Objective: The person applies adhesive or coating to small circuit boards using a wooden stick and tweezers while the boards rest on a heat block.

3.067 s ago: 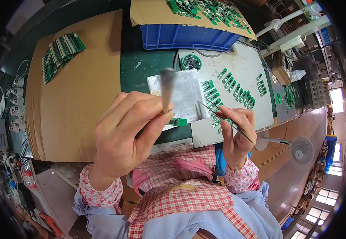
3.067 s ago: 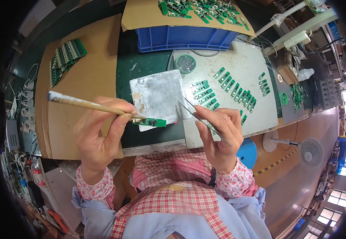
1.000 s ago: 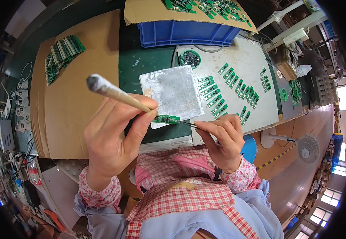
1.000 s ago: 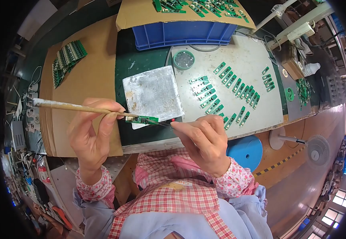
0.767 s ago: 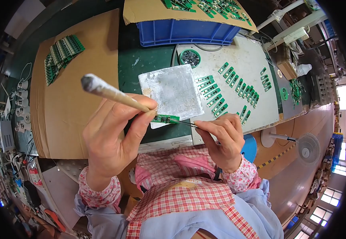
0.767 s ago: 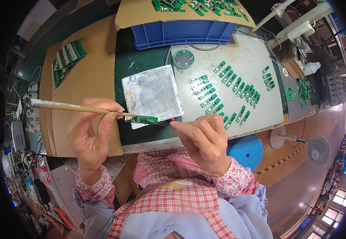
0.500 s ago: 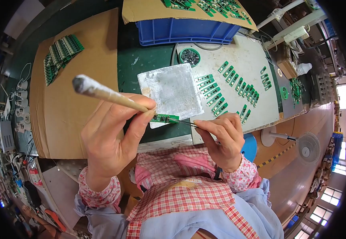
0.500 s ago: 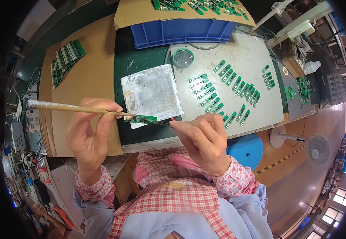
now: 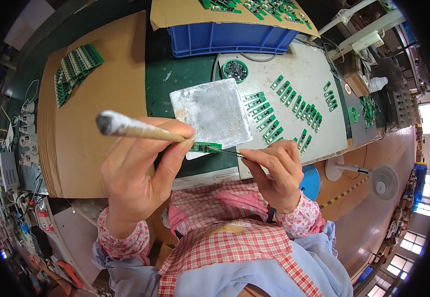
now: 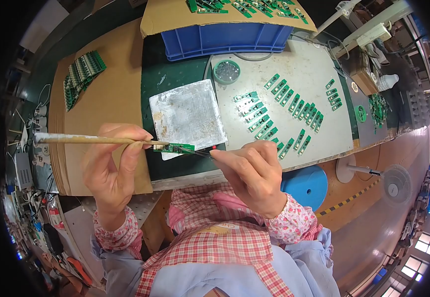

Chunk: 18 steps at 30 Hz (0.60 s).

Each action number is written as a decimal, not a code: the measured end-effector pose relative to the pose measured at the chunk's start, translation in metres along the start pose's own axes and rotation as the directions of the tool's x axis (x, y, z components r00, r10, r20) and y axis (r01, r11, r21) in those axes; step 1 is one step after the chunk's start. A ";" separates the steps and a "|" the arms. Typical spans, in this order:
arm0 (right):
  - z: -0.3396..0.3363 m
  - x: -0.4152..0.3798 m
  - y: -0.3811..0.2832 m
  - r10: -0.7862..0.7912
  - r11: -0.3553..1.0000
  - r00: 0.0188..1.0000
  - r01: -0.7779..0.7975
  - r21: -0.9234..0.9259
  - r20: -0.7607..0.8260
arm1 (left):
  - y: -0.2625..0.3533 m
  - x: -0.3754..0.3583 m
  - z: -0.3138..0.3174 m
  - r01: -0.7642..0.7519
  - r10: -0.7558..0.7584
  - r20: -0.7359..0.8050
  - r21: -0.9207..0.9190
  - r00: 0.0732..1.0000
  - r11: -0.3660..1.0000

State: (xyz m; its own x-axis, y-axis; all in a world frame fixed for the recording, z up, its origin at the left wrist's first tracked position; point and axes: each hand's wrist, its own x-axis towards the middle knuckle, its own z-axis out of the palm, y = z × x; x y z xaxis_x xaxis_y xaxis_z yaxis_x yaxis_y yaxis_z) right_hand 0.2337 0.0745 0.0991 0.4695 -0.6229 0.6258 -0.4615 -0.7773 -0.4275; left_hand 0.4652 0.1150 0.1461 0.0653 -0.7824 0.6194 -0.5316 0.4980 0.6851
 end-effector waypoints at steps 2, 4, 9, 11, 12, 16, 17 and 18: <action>0.000 0.000 0.000 -0.002 1.000 1.000 0.002 0.002 -0.001 | 0.000 0.000 0.000 -0.010 0.010 -0.004 0.004 1.000 1.000; 0.000 0.000 0.000 -0.004 1.000 1.000 0.004 0.003 -0.002 | 0.002 0.001 -0.001 -0.001 0.001 -0.009 0.021 1.000 1.000; 0.000 0.000 0.001 -0.007 1.000 1.000 0.007 0.008 0.001 | 0.007 0.000 -0.002 0.061 -0.060 -0.020 0.033 0.998 0.998; 0.001 0.000 0.001 -0.006 1.000 1.000 0.006 0.008 0.001 | 0.008 -0.001 -0.002 0.063 -0.062 -0.034 0.023 0.997 0.998; 0.001 0.000 0.001 -0.006 1.000 1.000 0.006 0.006 0.002 | 0.008 -0.001 -0.002 0.064 -0.063 -0.040 0.019 0.997 0.998; 0.000 -0.001 0.001 -0.003 1.000 1.000 0.003 0.009 0.006 | 0.008 -0.003 -0.002 0.070 -0.069 -0.042 0.024 0.997 0.997; 0.000 0.000 0.001 -0.004 1.000 1.000 0.004 0.011 0.005 | 0.008 -0.003 -0.001 0.064 -0.063 -0.045 0.015 0.997 0.998; 0.000 0.000 0.001 -0.004 1.000 1.000 0.004 0.012 0.003 | 0.006 -0.003 0.000 0.057 -0.057 -0.047 0.007 0.997 0.998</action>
State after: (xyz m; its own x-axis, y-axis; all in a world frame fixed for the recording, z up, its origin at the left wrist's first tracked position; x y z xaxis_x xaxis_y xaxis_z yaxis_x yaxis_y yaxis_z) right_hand 0.2336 0.0737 0.0987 0.4740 -0.6198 0.6254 -0.4505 -0.7810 -0.4326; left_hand 0.4619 0.1204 0.1489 0.1353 -0.7909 0.5968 -0.5326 0.4498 0.7170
